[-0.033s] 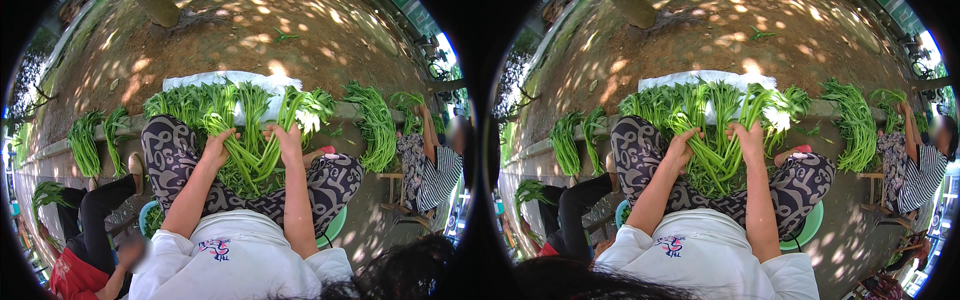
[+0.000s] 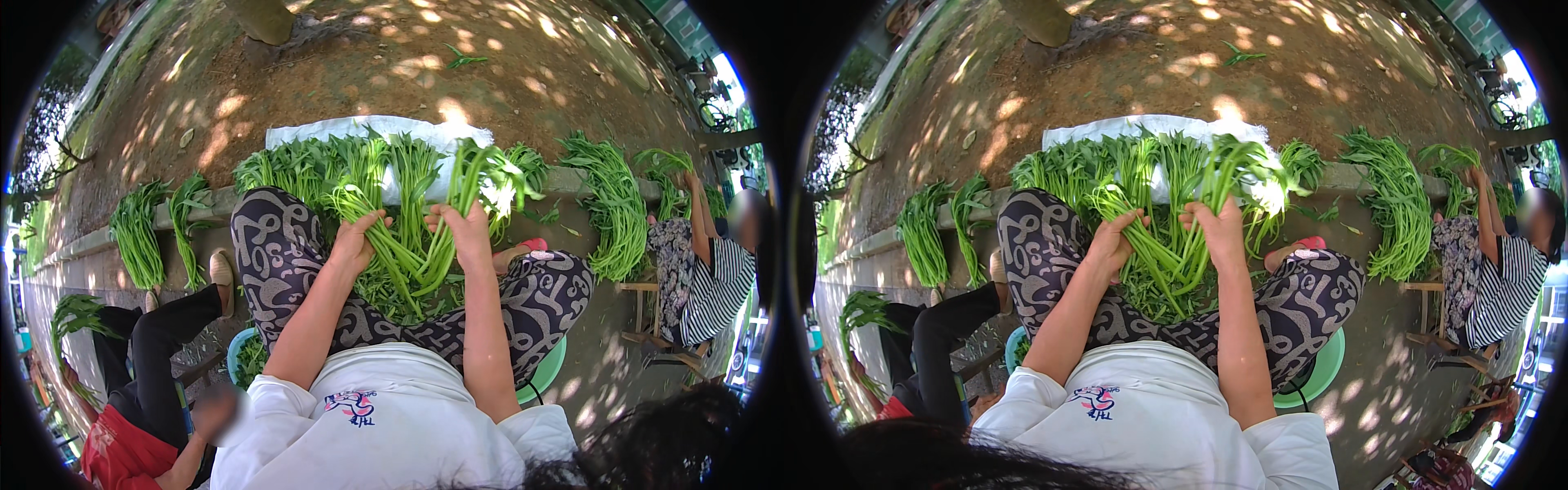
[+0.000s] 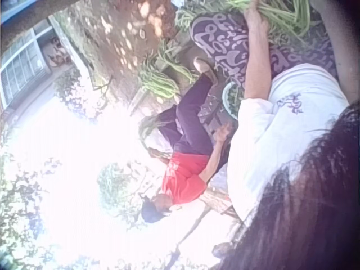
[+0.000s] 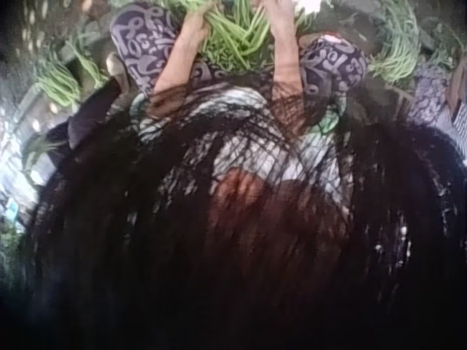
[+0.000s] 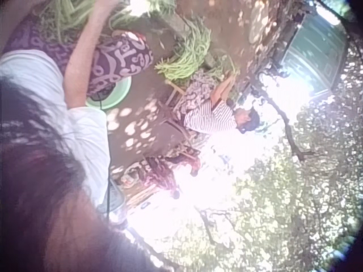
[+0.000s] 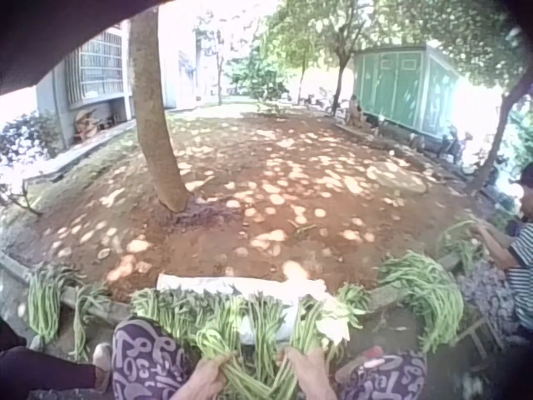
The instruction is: The person picks through bundles of leafy green vegetables by hand, removing stems and placing the cleaned pieces into a container while seated in an outdoor area.
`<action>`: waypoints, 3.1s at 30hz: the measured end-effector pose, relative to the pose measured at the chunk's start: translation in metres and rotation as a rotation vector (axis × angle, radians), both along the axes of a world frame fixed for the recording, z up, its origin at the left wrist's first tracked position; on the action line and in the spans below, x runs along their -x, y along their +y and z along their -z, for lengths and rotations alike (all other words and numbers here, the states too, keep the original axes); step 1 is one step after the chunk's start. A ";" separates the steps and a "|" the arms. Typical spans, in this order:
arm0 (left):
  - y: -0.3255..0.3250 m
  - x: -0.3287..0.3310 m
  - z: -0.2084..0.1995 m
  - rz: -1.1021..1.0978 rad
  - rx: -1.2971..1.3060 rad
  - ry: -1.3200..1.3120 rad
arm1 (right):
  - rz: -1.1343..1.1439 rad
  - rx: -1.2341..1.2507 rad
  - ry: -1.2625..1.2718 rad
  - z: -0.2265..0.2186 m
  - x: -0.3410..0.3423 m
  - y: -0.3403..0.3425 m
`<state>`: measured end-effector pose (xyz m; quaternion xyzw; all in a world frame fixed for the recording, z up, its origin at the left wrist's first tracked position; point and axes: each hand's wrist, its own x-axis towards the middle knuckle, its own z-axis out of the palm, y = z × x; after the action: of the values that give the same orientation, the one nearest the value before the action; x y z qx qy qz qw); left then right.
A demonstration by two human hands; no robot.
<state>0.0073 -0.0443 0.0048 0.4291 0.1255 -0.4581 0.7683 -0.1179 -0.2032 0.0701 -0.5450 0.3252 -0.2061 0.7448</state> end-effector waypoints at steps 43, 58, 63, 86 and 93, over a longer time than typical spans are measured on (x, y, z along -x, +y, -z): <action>-0.001 0.009 -0.001 0.159 -0.115 -0.248 | -0.253 -0.181 0.018 -0.001 0.000 0.005; 0.000 0.007 0.008 0.140 -0.138 -0.136 | 0.039 -0.150 -0.001 -0.018 0.014 -0.014; -0.003 0.012 -0.003 0.213 0.022 -0.105 | -0.135 -0.160 -0.006 -0.002 -0.001 0.010; -0.008 0.019 -0.011 0.311 0.136 -0.136 | -0.382 0.740 0.548 0.029 -0.019 0.055; -0.008 0.014 -0.017 0.336 0.146 -0.109 | -0.343 0.336 0.395 0.038 -0.016 0.038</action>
<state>-0.0071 -0.0527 0.0221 0.4113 -0.0235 -0.5639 0.7158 -0.1015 -0.1648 0.0321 -0.7371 0.3282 -0.0185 0.5905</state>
